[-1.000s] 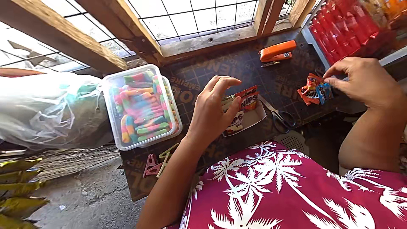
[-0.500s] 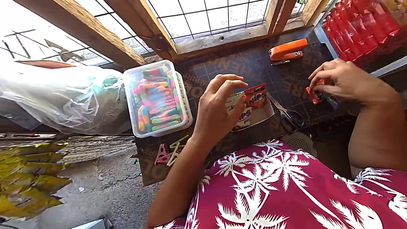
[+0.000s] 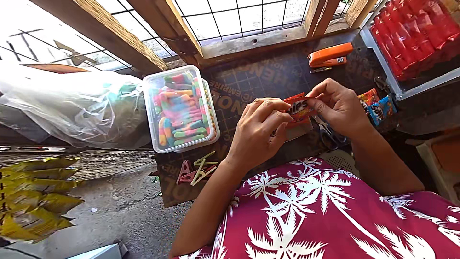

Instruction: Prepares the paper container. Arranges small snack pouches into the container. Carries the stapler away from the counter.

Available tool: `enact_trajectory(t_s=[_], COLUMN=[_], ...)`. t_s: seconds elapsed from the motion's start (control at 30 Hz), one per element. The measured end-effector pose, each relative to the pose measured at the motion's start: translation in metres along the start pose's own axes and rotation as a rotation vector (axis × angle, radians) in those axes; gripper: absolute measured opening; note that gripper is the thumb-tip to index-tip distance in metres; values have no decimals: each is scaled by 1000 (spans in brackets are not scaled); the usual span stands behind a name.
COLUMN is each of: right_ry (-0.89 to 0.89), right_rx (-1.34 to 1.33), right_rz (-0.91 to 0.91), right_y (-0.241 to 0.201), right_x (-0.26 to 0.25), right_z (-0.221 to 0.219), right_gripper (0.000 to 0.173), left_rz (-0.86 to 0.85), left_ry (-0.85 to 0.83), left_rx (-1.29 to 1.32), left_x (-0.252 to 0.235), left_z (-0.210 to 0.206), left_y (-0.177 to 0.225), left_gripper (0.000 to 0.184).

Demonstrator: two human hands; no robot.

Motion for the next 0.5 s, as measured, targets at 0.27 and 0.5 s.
enact_trajectory(t_s=[0.27, 0.5], right_ry=[-21, -18], right_rx=[294, 458], right_rz=[70, -32], right_y=[5, 12], right_x=[0, 9], right_z=[-7, 25], right_gripper=[12, 25], left_rz=[-128, -137], left_ry=[-301, -333], left_rx=[-339, -406], left_x=[1, 3], left_z=[-35, -43], left_y=[3, -1], left_gripper=[38, 55])
Point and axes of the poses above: each hand's wrist, its own x-axis away from the middle knuckle, its own z-axis out of the back of the hand, y = z × x, the point moved 5 cm from there along -x, towards the middle knuckle, and after that the axes turned 14 degrees about -y, right-handed, at the moved point
